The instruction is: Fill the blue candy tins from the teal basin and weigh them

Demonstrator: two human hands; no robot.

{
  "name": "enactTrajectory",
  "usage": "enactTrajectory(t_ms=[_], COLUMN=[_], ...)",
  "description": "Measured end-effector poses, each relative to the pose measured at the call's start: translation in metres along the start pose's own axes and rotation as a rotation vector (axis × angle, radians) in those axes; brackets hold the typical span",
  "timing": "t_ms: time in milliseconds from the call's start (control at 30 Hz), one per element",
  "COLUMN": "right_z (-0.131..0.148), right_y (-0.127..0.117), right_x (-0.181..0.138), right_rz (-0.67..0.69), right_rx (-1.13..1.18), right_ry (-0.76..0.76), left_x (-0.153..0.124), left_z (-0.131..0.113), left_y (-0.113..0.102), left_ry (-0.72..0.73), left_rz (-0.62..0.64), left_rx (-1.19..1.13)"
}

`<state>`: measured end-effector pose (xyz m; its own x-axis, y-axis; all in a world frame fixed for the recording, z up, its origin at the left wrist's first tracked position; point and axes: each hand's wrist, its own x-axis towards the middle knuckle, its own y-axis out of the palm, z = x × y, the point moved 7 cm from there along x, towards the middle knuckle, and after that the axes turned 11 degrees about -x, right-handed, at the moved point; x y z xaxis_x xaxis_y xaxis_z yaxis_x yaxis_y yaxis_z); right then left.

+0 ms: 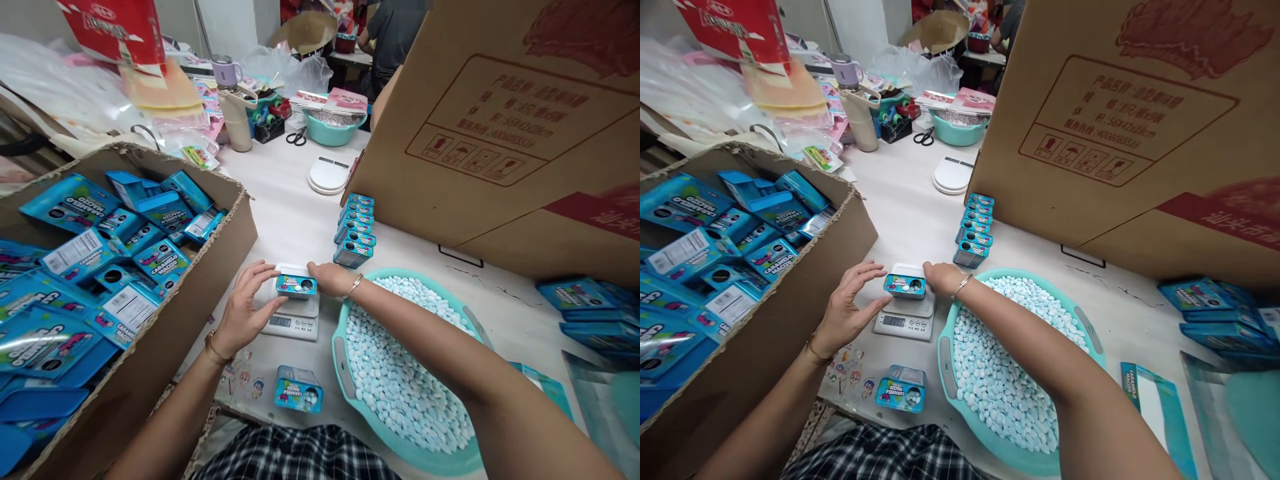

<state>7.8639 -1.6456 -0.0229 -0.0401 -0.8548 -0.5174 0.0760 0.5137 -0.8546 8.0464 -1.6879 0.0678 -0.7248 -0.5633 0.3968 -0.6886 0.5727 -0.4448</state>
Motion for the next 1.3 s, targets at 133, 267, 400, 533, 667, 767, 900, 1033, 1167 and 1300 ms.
enactTrajectory(t_ms=[133,267,400,533,667,767,900,1033,1167,1300], right_z=[-0.013,-0.041,-0.071,-0.083,-0.084,-0.08,-0.075,-0.071,-0.067,-0.063], right_y=[-0.027,-0.069,-0.074,-0.028,0.019,0.048,0.073,0.08,0.076,0.073], right_x=[-0.015,-0.07,-0.149,-0.206,-0.243,-0.261,-0.272,-0.271,-0.264,-0.261], right_rz=[-0.103,-0.332,-0.572,-0.636,-0.793,-0.891,-0.953,-0.938,-0.9,-0.891], right_rx=[0.132,0.333,1.075,1.595,1.886,2.05,2.151,2.175,2.163,2.168], right_ry=[0.034,0.063,0.075,0.227,0.388,0.478,0.521,0.497,0.444,0.387], left_x=[-0.004,-0.008,-0.007,-0.001,0.004,0.009,0.014,0.019,0.022,0.024], left_z=[-0.005,-0.012,-0.019,-0.024,-0.028,-0.029,-0.03,-0.029,-0.026,-0.021], left_y=[-0.007,-0.022,-0.03,-0.026,-0.02,-0.013,-0.004,0.006,0.018,0.028], left_ry=[0.0,-0.001,-0.005,0.019,0.066,0.094,0.123,0.11,0.085,0.066], left_rz=[-0.009,-0.051,-0.072,-0.054,-0.037,-0.002,0.045,0.099,0.178,0.229], left_rx=[0.03,0.045,0.043,0.036,0.057,0.106,0.21,0.321,0.375,0.386])
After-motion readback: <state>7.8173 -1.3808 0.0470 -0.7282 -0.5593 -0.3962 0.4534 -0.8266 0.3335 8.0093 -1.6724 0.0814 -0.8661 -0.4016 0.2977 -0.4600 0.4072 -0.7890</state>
